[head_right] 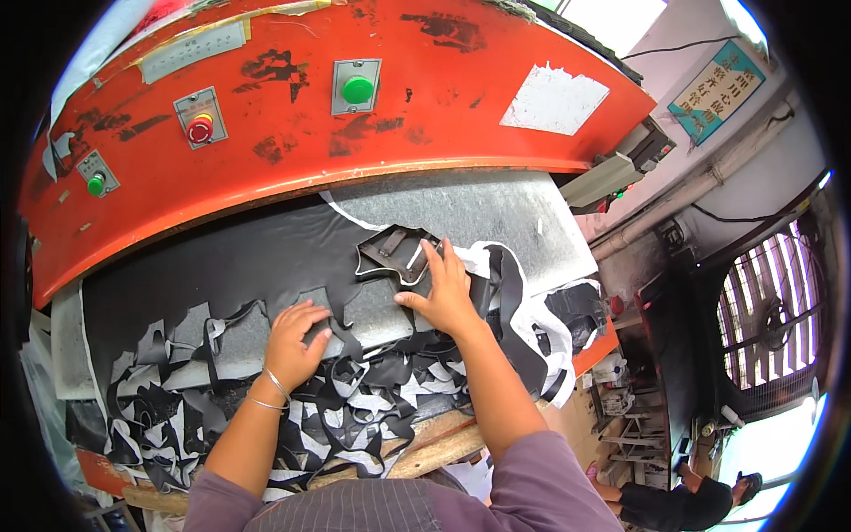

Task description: Operating a swing-arm clicker press to cut shoe components from leather sheets using metal dies.

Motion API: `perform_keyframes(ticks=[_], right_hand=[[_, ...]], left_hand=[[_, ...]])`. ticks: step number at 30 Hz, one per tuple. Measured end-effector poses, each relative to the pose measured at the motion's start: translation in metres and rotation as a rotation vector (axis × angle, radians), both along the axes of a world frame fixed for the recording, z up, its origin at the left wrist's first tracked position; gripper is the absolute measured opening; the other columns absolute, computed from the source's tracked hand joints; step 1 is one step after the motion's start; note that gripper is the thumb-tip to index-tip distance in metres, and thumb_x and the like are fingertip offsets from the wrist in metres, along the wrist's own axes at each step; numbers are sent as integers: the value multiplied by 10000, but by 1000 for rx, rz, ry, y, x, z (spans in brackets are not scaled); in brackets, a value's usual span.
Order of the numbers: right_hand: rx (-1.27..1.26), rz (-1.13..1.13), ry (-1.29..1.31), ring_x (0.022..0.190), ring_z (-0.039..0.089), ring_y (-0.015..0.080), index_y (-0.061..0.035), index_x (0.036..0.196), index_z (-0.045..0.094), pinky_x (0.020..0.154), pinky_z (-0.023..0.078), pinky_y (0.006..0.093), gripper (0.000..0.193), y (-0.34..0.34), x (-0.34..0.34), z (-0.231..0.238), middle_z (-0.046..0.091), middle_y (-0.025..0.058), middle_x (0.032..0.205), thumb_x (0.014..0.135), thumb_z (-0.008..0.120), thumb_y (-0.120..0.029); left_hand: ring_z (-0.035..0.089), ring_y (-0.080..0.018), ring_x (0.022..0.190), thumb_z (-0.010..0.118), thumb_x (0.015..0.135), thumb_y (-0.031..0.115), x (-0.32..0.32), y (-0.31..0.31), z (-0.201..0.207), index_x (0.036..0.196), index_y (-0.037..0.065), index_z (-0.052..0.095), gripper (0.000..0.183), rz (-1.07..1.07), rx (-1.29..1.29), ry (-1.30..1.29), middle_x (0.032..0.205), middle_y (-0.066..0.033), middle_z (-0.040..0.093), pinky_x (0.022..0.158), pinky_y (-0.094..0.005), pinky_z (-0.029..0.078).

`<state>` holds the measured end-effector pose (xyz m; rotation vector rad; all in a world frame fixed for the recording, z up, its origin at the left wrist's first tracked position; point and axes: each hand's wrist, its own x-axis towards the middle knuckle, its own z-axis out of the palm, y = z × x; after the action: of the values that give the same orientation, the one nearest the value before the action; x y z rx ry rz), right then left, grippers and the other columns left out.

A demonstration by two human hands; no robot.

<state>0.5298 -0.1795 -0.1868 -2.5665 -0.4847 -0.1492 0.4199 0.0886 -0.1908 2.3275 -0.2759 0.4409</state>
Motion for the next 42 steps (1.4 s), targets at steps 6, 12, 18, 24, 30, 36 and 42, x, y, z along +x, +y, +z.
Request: perform_keyframes(ticks=[6,12,18,24,30,36,42], right_hand=[[28,-11,178,1327,370,403,-14,1481,192,1102,267,443,1257,-8,35,5,425,272,1389,516,904,-389],[146,-49,74,1263,476,369,1,1456,276,1072,339,396,1201,-5,37,-13,487,283,1333,498,919,-333],[269,-12,134,1093,573,328,-115,1333,521,928,460,372,756,-24,64,-15,582,218,1168,662,838,-256],[210,94,-91,957,599,330,-145,1216,624,842,481,384,627,-31,76,-20,632,161,1028,645,828,-302],[269,-30,-159,894,612,316,-115,1136,664,776,499,384,563,-33,80,-22,637,141,945,633,828,-308],[237,-17,-170,880,609,320,-118,1124,670,769,499,392,561,-35,82,-22,638,143,933,626,828,-322],[244,-15,-123,897,610,321,-119,1149,660,783,496,384,561,-37,82,-22,636,154,944,647,822,-309]], left_hand=[[542,-331,1162,641,819,179,36,-7,4,1172,51,582,380,1,-79,71,1150,-147,632,1032,-446,353],[439,-285,1297,621,830,256,64,-26,-1,1394,38,387,648,26,206,163,1323,-192,532,1129,-445,209],[358,-289,1359,618,822,271,66,-27,5,1420,31,354,697,-41,237,213,1379,-207,470,1140,-448,180],[364,-284,1360,593,838,219,70,-30,8,1459,36,297,712,-68,225,245,1406,-207,445,1144,-462,143],[396,-281,1338,574,844,164,80,-43,13,1485,47,250,728,-66,129,202,1425,-201,429,1144,-469,128],[402,-289,1334,569,854,189,81,-44,11,1478,37,258,713,-46,170,187,1401,-204,453,1132,-489,150],[408,-278,1333,586,834,155,80,-47,10,1490,42,231,754,-40,200,226,1427,-195,431,1147,-461,133]])
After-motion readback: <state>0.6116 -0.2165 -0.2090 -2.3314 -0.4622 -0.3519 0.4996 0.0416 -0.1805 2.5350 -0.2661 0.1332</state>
